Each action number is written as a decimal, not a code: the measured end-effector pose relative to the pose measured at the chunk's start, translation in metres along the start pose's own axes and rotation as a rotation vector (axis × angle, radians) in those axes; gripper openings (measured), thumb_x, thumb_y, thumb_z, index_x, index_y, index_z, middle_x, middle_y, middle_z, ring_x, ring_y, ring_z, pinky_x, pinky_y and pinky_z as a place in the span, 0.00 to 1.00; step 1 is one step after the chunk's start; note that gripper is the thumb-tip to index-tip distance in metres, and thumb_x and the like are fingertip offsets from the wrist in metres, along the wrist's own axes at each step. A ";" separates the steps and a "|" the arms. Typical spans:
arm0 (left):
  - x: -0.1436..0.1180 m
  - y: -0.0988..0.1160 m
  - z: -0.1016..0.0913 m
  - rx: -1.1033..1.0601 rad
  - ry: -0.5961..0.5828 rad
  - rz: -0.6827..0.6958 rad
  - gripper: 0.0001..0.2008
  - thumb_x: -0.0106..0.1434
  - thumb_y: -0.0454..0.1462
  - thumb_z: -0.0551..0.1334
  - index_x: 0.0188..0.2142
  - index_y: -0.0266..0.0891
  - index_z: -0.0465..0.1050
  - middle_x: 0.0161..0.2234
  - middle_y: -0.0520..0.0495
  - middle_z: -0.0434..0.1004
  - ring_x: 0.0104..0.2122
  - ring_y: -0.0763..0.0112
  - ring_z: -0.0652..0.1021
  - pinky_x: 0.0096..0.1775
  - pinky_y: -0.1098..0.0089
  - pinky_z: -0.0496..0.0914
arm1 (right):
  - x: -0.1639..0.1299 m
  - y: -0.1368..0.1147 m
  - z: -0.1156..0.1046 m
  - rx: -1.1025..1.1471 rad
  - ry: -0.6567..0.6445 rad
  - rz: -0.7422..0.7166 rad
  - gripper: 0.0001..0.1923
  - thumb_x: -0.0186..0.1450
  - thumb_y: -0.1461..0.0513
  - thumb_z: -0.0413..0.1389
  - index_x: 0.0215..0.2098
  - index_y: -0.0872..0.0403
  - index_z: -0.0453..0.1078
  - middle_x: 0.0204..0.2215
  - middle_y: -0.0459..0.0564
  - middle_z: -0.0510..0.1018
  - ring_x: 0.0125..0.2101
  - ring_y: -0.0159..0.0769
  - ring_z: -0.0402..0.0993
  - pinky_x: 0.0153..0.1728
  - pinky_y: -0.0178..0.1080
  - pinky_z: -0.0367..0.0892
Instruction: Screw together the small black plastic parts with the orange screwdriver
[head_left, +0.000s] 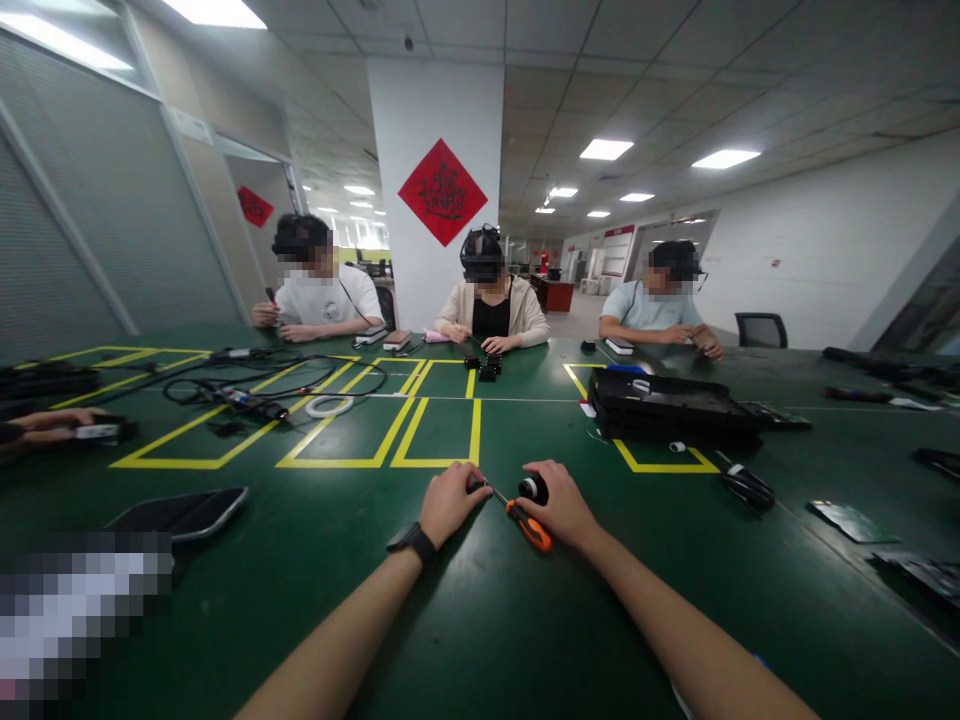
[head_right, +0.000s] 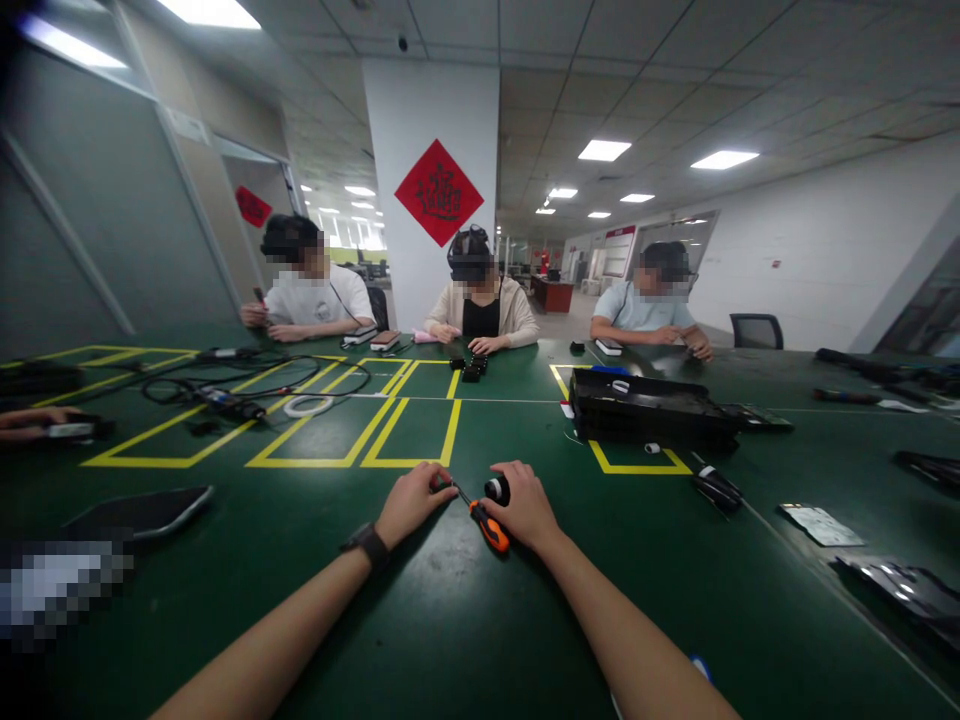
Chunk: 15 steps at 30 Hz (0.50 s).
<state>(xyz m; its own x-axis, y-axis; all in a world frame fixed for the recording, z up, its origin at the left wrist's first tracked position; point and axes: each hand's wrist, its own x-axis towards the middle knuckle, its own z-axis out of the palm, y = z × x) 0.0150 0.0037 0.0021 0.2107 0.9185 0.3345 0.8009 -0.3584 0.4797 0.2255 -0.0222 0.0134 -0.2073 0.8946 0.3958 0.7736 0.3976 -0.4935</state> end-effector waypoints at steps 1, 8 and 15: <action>0.001 -0.001 0.000 -0.009 -0.010 -0.006 0.12 0.53 0.45 0.59 0.33 0.41 0.70 0.29 0.50 0.69 0.29 0.72 0.69 0.31 0.74 0.59 | 0.000 0.000 0.000 0.004 -0.003 0.002 0.22 0.53 0.57 0.57 0.46 0.51 0.63 0.42 0.50 0.68 0.44 0.41 0.62 0.44 0.42 0.59; 0.008 -0.002 0.000 -0.067 -0.037 -0.007 0.12 0.51 0.44 0.61 0.31 0.39 0.70 0.27 0.51 0.69 0.28 0.72 0.70 0.29 0.74 0.59 | 0.000 -0.006 -0.004 0.013 -0.020 0.008 0.21 0.53 0.61 0.57 0.46 0.51 0.64 0.43 0.51 0.68 0.45 0.41 0.62 0.46 0.42 0.57; 0.016 0.005 0.005 0.033 -0.056 -0.131 0.10 0.57 0.42 0.56 0.28 0.38 0.70 0.28 0.47 0.72 0.28 0.70 0.72 0.30 0.72 0.60 | 0.001 0.000 -0.002 0.067 -0.020 0.018 0.21 0.53 0.65 0.53 0.46 0.51 0.63 0.44 0.50 0.68 0.46 0.39 0.61 0.48 0.41 0.56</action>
<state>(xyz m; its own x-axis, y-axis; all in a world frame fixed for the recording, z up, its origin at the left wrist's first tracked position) 0.0253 0.0177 0.0065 0.1334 0.9653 0.2245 0.8412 -0.2301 0.4894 0.2263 -0.0216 0.0151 -0.2065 0.9053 0.3711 0.7359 0.3937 -0.5509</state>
